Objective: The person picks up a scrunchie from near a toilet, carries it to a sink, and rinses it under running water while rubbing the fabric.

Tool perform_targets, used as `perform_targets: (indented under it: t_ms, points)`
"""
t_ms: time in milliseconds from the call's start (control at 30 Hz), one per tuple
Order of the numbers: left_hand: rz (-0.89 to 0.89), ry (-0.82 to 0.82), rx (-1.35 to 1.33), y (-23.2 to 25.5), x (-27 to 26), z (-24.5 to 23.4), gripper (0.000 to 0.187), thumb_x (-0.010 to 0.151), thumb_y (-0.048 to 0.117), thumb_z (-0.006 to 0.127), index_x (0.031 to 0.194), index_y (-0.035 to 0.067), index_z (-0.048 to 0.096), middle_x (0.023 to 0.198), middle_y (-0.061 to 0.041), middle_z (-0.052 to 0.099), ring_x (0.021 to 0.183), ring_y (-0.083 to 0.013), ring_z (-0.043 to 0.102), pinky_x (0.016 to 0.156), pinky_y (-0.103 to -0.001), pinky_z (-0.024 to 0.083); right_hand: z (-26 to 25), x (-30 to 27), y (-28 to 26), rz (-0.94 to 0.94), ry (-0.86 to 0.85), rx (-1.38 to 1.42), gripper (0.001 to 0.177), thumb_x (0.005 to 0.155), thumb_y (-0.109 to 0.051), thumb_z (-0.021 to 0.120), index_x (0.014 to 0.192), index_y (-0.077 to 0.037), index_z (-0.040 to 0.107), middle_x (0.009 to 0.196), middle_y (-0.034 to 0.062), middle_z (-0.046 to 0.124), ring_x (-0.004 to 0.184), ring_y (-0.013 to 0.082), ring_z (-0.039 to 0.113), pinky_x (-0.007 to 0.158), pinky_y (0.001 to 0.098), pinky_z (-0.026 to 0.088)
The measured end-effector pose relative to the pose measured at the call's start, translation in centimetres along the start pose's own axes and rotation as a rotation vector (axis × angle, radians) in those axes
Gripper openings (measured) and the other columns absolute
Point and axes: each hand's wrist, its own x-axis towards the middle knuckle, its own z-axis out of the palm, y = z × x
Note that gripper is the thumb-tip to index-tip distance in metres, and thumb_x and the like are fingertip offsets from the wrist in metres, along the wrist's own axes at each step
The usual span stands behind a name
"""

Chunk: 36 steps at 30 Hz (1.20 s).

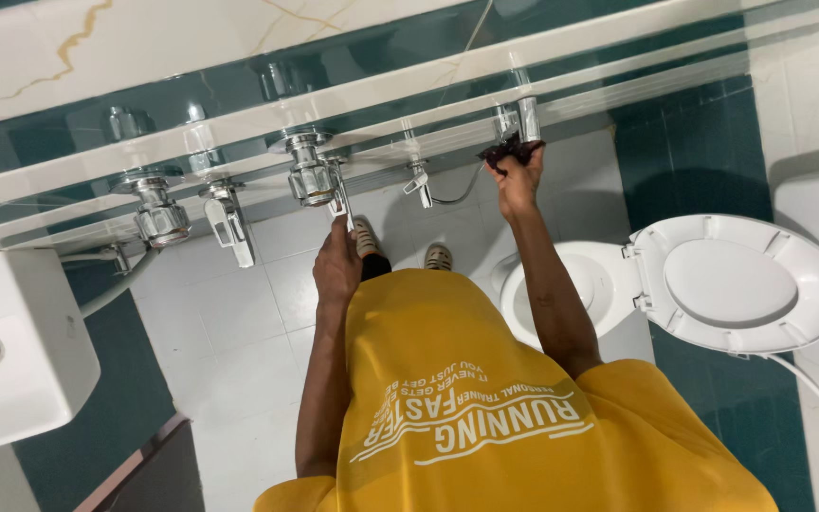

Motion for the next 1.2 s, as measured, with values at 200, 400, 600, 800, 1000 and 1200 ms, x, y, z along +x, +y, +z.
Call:
perform_targets:
  t_ms: [200,400,600,800,1000,1200]
  points:
    - [0.025,0.006,0.01,0.0,-0.2,0.3,0.037,0.106,0.018,0.054,0.142,0.015,0.048,0.101,-0.025,0.071,0.088,-0.0472,0.069,0.07,-0.055,0.053,1.5,-0.4,-0.9,-0.013,0.145,-0.115,0.068,0.087,0.012,0.057,0.145,-0.017,0.037,0.126,0.0099,0.054,0.106,0.0207,0.064,0.096,0.0433,0.065]
    - [-0.006,0.009,0.055,0.7,-0.4,0.8,0.041,0.104,0.016,0.055,0.144,0.014,0.047,0.1,-0.025,0.071,0.085,-0.0467,0.069,0.066,-0.056,0.053,2.2,-0.9,-1.1,-0.102,0.115,-0.127,0.07,0.088,0.012,0.059,0.147,-0.018,0.035,0.128,0.0088,0.055,0.104,0.0181,0.064,0.085,0.0352,0.064]
    - [0.018,0.041,0.093,0.9,-0.8,1.7,0.039,0.106,0.014,0.053,0.145,0.015,0.046,0.095,-0.022,0.072,0.081,-0.042,0.071,0.066,-0.053,0.054,0.1,0.5,3.1,-0.116,0.117,-0.333,0.068,0.091,0.009,0.062,0.142,-0.013,0.023,0.123,0.011,0.049,0.095,0.0163,0.062,0.07,0.031,0.064]
    - [0.027,0.071,0.094,1.7,-1.5,2.3,0.047,0.105,0.012,0.052,0.151,0.018,0.045,0.089,-0.019,0.073,0.08,-0.0398,0.072,0.067,-0.053,0.054,-0.4,1.1,4.5,-0.09,0.227,-0.346,0.06,0.084,0.011,0.064,0.129,-0.006,0.029,0.122,0.0129,0.042,0.088,0.023,0.066,0.065,0.0362,0.064]
    - [-0.091,0.004,0.16,2.0,-1.5,2.4,0.05,0.106,0.015,0.052,0.155,0.02,0.042,0.082,-0.016,0.073,0.073,-0.0371,0.072,0.065,-0.05,0.055,-3.2,3.0,8.3,0.209,0.293,-0.162,0.053,0.083,0.01,0.064,0.126,-0.008,0.039,0.124,0.0151,0.051,0.104,0.0293,0.064,0.077,0.044,0.07]
    - [-0.083,-0.02,0.257,2.1,-0.9,2.8,0.053,0.106,0.016,0.051,0.157,0.016,0.036,0.084,-0.019,0.073,0.07,-0.0403,0.072,0.06,-0.053,0.056,-3.6,3.9,5.8,0.048,0.117,0.087,0.062,0.087,0.012,0.064,0.137,-0.012,0.037,0.13,0.0142,0.049,0.113,0.0282,0.062,0.095,0.0473,0.066]
